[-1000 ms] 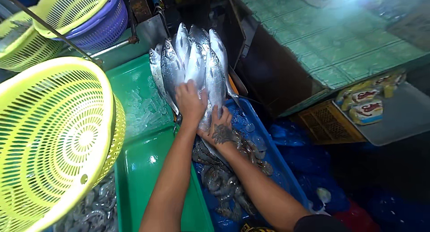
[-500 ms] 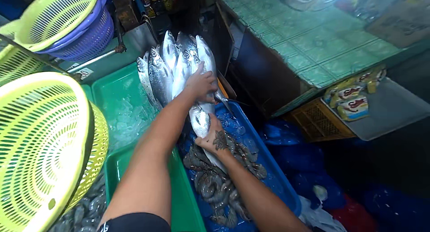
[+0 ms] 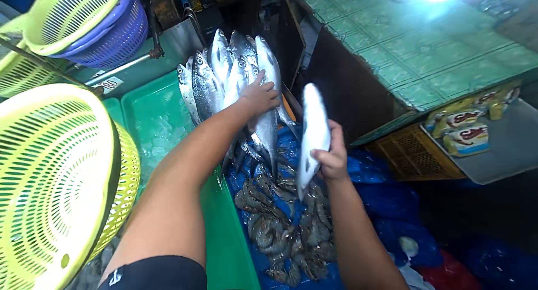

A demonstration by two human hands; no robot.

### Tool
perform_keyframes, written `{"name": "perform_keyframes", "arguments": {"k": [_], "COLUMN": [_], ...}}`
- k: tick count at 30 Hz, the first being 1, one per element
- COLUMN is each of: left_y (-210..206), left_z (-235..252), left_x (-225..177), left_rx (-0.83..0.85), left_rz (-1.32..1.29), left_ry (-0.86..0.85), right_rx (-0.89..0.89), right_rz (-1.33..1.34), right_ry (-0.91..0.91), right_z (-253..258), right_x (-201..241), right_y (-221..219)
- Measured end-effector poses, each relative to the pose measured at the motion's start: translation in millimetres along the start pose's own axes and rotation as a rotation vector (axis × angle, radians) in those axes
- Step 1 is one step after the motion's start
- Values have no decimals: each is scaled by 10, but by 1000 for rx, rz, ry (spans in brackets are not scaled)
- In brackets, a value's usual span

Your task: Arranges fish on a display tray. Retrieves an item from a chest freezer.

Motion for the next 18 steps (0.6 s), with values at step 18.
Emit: {"name": "perform_keyframes", "arguments": {"k": [18], "left_y": [321], "left_z": [-435], "left_x": [448], "left_rx": [-267], "left_rz": [24], "left_ry": [108], "right_rx": [146], "right_rz": [-603], "right_ry": [-26], "right_z": [1452], "right_x": [-562], "right_y": [-484]}}
Point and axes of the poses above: each hand's wrist, its own z-axis towards the middle knuckle, its own y-axis out of the back of the hand, x = y × z, the point moved 7 cm from there along z, towards the middle knuckle, and after that the axes turned 1 degree about z, right-handed, at the moved point
